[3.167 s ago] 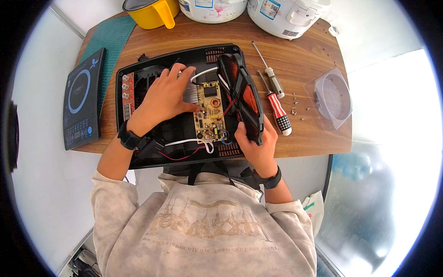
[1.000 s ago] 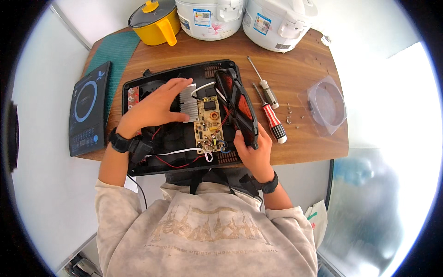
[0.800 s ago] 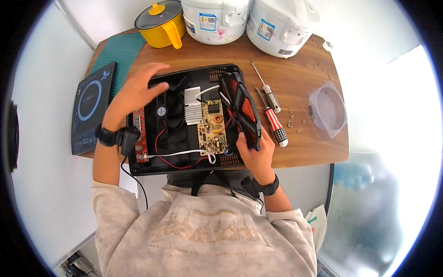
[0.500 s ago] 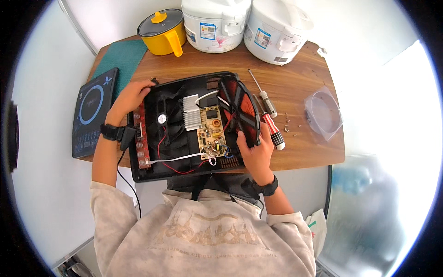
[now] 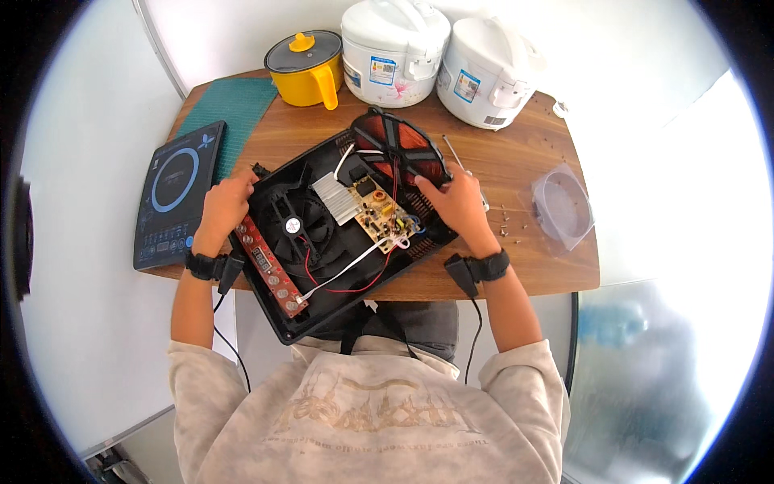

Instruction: The person works on the internal components of a disassembled electric stove. They adjust wires and circuit boards, then use a screwdriver to tighten screws on the control panel. The task involves handling the stove's internal parts and tools on a wooden table.

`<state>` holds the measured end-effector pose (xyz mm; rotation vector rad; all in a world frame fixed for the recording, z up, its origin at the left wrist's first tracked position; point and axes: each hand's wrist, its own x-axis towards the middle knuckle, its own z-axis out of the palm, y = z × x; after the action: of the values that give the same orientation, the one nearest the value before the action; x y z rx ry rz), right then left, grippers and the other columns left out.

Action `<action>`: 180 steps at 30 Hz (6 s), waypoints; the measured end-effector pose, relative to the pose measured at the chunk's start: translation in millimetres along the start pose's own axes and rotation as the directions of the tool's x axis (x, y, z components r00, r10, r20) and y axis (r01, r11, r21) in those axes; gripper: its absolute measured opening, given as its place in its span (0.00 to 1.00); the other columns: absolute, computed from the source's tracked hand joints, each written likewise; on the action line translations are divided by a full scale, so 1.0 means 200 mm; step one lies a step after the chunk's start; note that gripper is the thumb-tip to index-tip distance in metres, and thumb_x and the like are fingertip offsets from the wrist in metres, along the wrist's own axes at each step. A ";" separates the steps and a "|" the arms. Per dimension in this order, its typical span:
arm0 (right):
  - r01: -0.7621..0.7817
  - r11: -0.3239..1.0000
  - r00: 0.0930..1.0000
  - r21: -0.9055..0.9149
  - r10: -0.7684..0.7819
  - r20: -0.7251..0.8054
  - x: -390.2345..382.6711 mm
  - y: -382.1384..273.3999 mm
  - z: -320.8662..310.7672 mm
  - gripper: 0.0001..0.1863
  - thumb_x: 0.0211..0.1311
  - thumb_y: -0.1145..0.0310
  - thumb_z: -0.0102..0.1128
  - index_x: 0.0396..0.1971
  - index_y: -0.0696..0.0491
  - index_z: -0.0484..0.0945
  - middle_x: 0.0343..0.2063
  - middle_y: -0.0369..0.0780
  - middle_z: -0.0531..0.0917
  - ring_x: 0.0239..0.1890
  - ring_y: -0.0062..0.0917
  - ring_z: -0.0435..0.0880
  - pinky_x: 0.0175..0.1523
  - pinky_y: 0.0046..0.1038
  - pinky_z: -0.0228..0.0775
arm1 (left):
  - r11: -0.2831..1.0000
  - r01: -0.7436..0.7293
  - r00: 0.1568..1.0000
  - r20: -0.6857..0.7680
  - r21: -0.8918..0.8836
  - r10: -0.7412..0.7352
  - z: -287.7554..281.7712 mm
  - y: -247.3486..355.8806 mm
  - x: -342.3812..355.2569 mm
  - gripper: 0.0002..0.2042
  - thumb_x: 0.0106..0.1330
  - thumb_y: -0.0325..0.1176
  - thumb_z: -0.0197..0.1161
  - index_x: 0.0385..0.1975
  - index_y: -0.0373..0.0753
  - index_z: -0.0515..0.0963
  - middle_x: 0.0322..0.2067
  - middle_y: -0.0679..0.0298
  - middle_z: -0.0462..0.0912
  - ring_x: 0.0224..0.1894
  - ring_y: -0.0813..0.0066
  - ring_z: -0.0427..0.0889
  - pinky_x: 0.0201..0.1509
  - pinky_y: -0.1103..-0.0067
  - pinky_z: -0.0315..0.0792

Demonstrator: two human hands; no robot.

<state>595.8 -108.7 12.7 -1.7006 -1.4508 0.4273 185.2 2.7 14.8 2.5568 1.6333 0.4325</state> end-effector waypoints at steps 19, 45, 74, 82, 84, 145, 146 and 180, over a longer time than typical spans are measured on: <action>0.004 0.988 0.948 -0.152 0.044 0.316 0.26 -0.47 0.01 0.33 0.60 0.44 0.73 0.31 0.68 0.84 0.24 0.53 0.85 0.27 0.44 0.86 0.36 0.40 0.76 | 0.983 0.180 0.981 0.076 -0.039 -0.177 -0.41 0.07 -0.61 0.07 0.68 0.28 0.60 0.44 0.41 0.75 0.32 0.45 0.86 0.39 0.39 0.86 0.42 0.50 0.76; 0.126 0.987 0.902 0.099 -0.156 0.403 0.68 -0.05 -0.05 0.22 0.64 0.58 0.75 0.51 0.56 0.86 0.36 0.48 0.90 0.35 0.34 0.88 0.45 0.35 0.79 | 0.877 0.280 0.952 0.229 -0.391 -0.202 -0.36 0.36 -0.17 0.11 0.72 0.35 0.65 0.44 0.34 0.77 0.32 0.51 0.87 0.36 0.55 0.87 0.43 0.66 0.79; 0.289 0.957 0.953 -0.003 -0.287 0.094 0.68 0.27 -0.66 0.19 0.63 0.70 0.67 0.54 0.56 0.81 0.43 0.47 0.86 0.47 0.40 0.87 0.52 0.36 0.79 | 0.903 -0.263 0.964 -0.047 -0.340 0.263 -0.11 1.11 0.81 0.15 0.76 0.37 0.62 0.55 0.36 0.81 0.29 0.43 0.84 0.31 0.44 0.84 0.36 0.64 0.75; 0.218 0.974 0.974 -0.054 -0.214 0.072 0.36 0.36 -0.78 0.12 0.65 0.73 0.65 0.48 0.56 0.83 0.41 0.45 0.86 0.41 0.38 0.87 0.45 0.35 0.79 | 0.795 -0.417 0.894 -0.039 -0.441 0.447 -0.02 1.14 0.68 0.25 0.61 0.19 0.68 0.60 0.41 0.80 0.53 0.53 0.86 0.53 0.50 0.86 0.48 0.69 0.82; 0.191 0.982 0.979 -0.003 -0.191 0.074 0.29 0.37 -0.78 0.11 0.64 0.73 0.65 0.46 0.56 0.83 0.41 0.44 0.85 0.39 0.39 0.87 0.44 0.34 0.79 | 0.823 -0.361 0.893 0.092 -0.439 0.441 0.01 1.15 0.66 0.27 0.58 0.18 0.69 0.61 0.42 0.81 0.62 0.54 0.82 0.67 0.54 0.78 0.64 0.68 0.78; 0.366 0.859 0.925 -0.358 -0.377 0.042 0.69 0.37 -0.78 0.13 0.60 0.69 0.70 0.45 0.53 0.82 0.38 0.47 0.86 0.46 0.46 0.84 0.50 0.46 0.76 | 0.783 0.075 0.950 0.284 -0.618 0.132 0.18 1.21 0.65 0.24 0.70 0.29 0.66 0.65 0.39 0.70 0.41 0.58 0.82 0.39 0.69 0.82 0.46 0.71 0.79; 0.378 0.852 0.916 -0.362 -0.402 0.011 0.65 0.34 -0.76 0.12 0.61 0.68 0.69 0.44 0.53 0.82 0.38 0.47 0.86 0.46 0.46 0.85 0.50 0.46 0.76 | 0.780 0.078 0.949 0.287 -0.620 0.133 0.17 1.19 0.65 0.24 0.70 0.29 0.66 0.65 0.39 0.71 0.41 0.58 0.82 0.39 0.69 0.82 0.45 0.71 0.79; 0.408 0.911 0.852 -0.051 -0.360 0.381 0.27 0.09 -0.29 0.13 0.64 0.64 0.68 0.41 0.58 0.89 0.41 0.45 0.84 0.41 0.42 0.84 0.51 0.39 0.77 | 0.818 0.083 0.959 0.268 -0.569 0.089 0.10 0.85 0.56 0.19 0.69 0.28 0.67 0.60 0.39 0.79 0.34 0.59 0.84 0.34 0.69 0.83 0.42 0.73 0.79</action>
<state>663.2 -80.6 47.3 -1.4204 -2.0853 0.4472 384.0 32.0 54.0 2.0462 1.1649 0.4497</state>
